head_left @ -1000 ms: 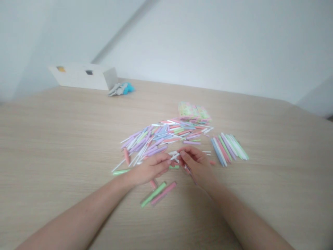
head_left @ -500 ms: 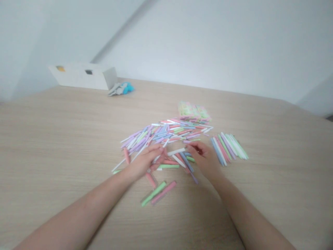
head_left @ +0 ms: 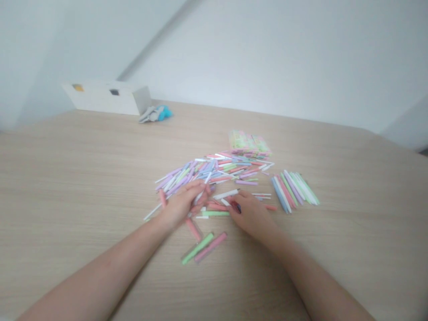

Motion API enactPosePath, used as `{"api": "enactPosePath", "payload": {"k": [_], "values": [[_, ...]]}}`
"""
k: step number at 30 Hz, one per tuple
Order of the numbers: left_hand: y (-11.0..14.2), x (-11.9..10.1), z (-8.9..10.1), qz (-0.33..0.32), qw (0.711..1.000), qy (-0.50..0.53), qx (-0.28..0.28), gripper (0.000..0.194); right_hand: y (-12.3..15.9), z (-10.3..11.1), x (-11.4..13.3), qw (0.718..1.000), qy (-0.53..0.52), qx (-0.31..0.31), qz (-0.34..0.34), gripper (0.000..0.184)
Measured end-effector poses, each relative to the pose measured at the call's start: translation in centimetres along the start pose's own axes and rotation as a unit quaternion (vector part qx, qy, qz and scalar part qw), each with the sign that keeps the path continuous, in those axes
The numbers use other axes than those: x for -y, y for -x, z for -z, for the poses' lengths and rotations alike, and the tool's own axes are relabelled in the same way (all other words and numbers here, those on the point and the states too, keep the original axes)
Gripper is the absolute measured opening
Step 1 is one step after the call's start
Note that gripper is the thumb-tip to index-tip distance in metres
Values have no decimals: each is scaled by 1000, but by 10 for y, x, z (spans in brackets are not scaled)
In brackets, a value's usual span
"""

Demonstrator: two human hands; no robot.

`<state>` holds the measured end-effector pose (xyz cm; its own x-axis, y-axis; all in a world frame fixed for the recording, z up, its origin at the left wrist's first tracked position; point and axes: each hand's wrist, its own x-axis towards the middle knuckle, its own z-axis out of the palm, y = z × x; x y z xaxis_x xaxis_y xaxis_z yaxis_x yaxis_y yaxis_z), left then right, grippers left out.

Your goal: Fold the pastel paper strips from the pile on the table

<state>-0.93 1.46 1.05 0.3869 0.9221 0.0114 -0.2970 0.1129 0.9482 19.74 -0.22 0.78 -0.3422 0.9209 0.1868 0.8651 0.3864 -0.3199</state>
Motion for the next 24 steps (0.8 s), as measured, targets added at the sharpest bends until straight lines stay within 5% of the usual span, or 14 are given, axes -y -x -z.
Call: {"api": "enactPosePath", "payload": {"k": [9,14,19,24], "values": [[4,-3,-7,28,993,-110,11,29,-1,-6,0,1000,10,-7,-11,8],[6,-4,-9,29,986,-158,34,30,-3,11,-3,986,-148,-56,-51,11],[8,-4,-9,14,983,-171,67,28,-5,28,-13,878,-451,-102,-125,19],[9,-7,-8,22,974,-214,72,29,-5,29,-19,803,-571,-126,-115,19]]}}
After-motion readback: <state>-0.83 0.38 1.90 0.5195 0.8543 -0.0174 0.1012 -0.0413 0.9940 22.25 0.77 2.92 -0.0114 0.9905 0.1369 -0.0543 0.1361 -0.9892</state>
